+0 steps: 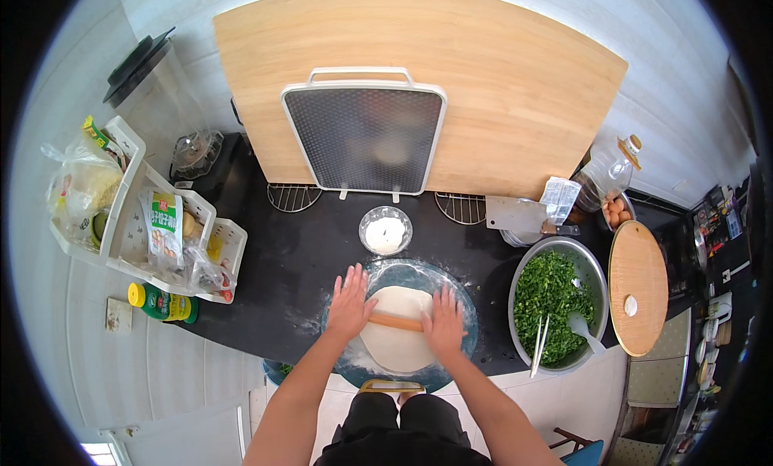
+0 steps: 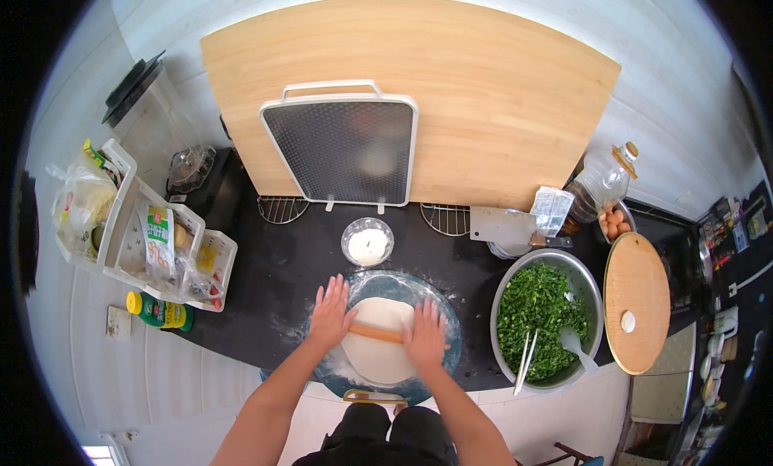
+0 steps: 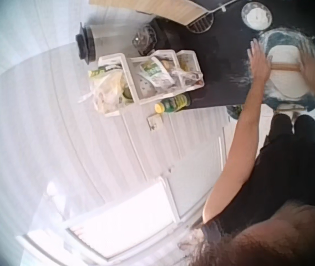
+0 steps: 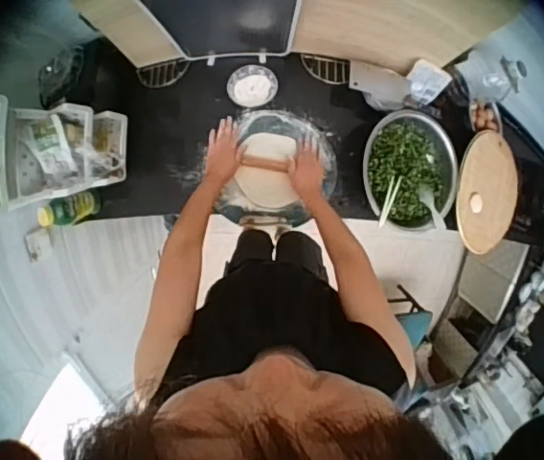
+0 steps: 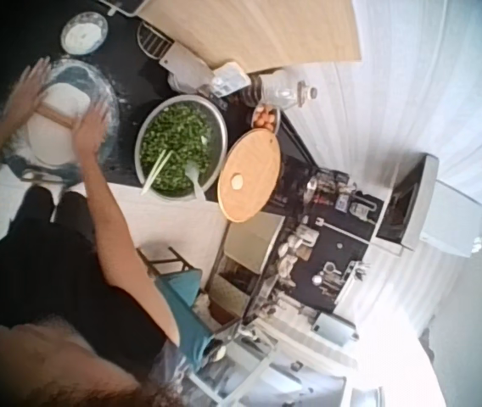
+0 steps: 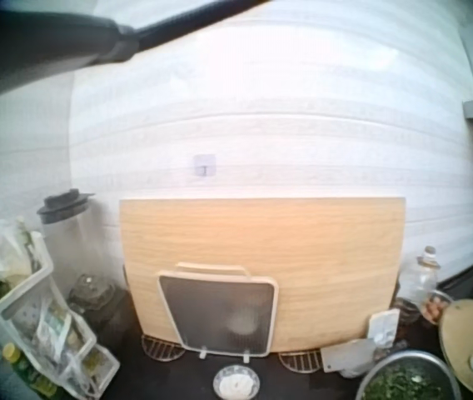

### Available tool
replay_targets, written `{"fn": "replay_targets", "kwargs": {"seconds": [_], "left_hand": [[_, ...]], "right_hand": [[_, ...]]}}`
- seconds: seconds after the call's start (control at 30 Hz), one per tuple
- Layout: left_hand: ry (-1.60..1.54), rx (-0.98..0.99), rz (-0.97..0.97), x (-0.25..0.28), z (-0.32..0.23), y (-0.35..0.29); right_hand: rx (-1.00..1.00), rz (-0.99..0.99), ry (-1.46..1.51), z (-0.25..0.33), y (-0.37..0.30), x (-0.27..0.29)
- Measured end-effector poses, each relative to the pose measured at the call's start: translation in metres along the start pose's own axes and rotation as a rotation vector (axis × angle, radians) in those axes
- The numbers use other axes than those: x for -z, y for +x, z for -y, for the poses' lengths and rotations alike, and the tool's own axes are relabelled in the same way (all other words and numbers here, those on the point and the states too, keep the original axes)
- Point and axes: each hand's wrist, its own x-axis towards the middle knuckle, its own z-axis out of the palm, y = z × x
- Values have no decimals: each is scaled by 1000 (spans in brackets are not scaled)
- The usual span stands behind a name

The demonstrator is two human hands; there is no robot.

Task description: The person kneads and shapes small pieces of dough into balls on a floured surface. They then use a wooden rolling pin to flatten the dough balls into thin, round sheets, occasionally dusting them with flour to prevent sticking.

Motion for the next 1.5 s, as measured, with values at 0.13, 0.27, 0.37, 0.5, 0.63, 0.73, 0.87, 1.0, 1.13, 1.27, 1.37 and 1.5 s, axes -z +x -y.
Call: {"fn": "replay_targets", "kwargs": {"seconds": [0.13,0.27,0.37,0.5,0.63,0.73,0.87,1.0,1.13,1.27,1.37,1.5], "left_hand": [[-30,-85,205,4,18,-69],[-114,-25,203,3,25,-120],[-136,-22,21,7,30,-55],[-156,-84,8,1,42,0],[-115,-93,182,7,39,-52],[-127,-98,244,16,43,-94],[-71,16,72,16,57,-48],[-36,149,-166,10,71,28],[-61,73,-39,15,56,3],[-12,-92,266,8,39,-51],[47,-109,80,3,46,9],[-93,71,-130,5,37,79]], "right_hand": [[47,200,26,26,-62,1],[134,264,50,35,-88,-5],[96,105,42,25,-39,-16],[-24,-76,-97,28,9,-12],[37,86,-61,33,-45,-20],[176,183,-77,35,-67,-19],[262,71,-110,32,13,-18],[39,-161,-30,33,101,-22],[-6,-94,-4,25,68,-26],[6,47,-41,22,5,-20],[30,1,-89,11,39,-14],[-36,-231,-88,-9,106,-16]]}}
